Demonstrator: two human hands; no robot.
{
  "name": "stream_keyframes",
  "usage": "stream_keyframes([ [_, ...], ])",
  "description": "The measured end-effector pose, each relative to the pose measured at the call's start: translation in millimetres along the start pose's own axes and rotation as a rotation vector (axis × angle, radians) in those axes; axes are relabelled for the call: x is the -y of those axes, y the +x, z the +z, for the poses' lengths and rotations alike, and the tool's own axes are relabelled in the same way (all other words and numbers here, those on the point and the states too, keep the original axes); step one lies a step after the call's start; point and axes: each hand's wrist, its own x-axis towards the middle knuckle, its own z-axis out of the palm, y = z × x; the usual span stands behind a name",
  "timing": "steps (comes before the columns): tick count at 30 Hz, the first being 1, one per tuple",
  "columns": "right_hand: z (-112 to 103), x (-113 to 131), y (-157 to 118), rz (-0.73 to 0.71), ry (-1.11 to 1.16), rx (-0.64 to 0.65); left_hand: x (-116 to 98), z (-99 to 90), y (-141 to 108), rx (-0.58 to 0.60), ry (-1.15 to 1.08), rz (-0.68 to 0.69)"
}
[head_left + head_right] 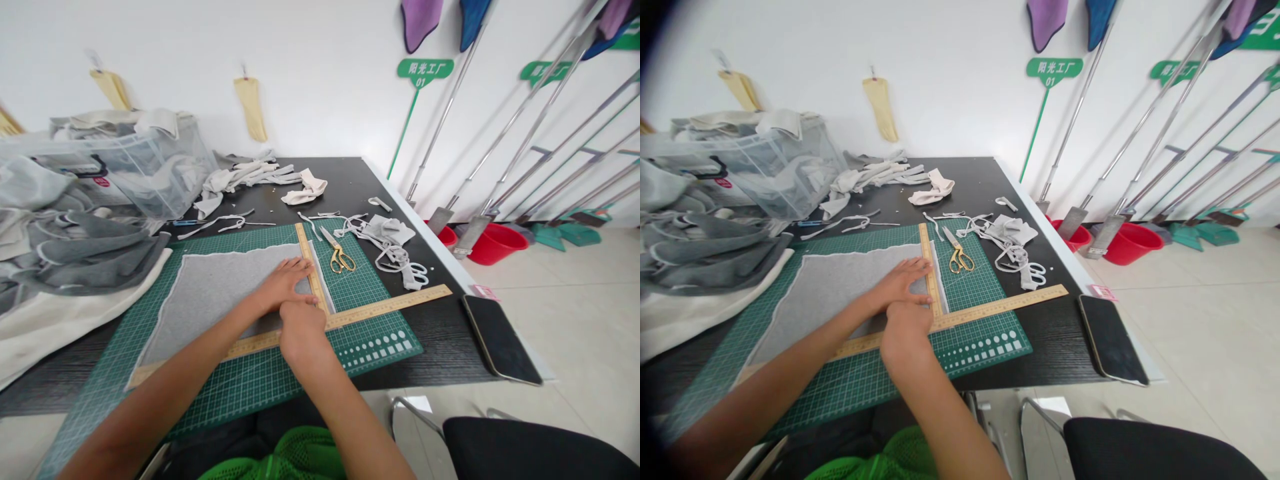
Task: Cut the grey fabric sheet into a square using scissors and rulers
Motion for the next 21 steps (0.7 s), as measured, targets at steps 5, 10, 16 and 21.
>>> stream_keyframes([
  [5, 0.6, -0.2, -1.5, 0.002, 0.004, -0.016, 1.5, 2.1, 1.0, -0.008, 0.001, 0.005],
  [10, 1.5, -0.9, -0.5, -0.005, 0.009, -0.013, 2.0, 1.8, 0.6, 0.003, 0.013, 0.01],
  [16, 1.7, -1.3, 0.3, -0.011, 0.008, -0.009, 1.1, 0.0, -0.2, 0.005, 0.019, 0.012],
  [21, 1.6, -3.0, 0.9, -0.014, 0.003, -0.008, -1.7, -2.7, -0.9, 0.005, 0.016, 0.019],
])
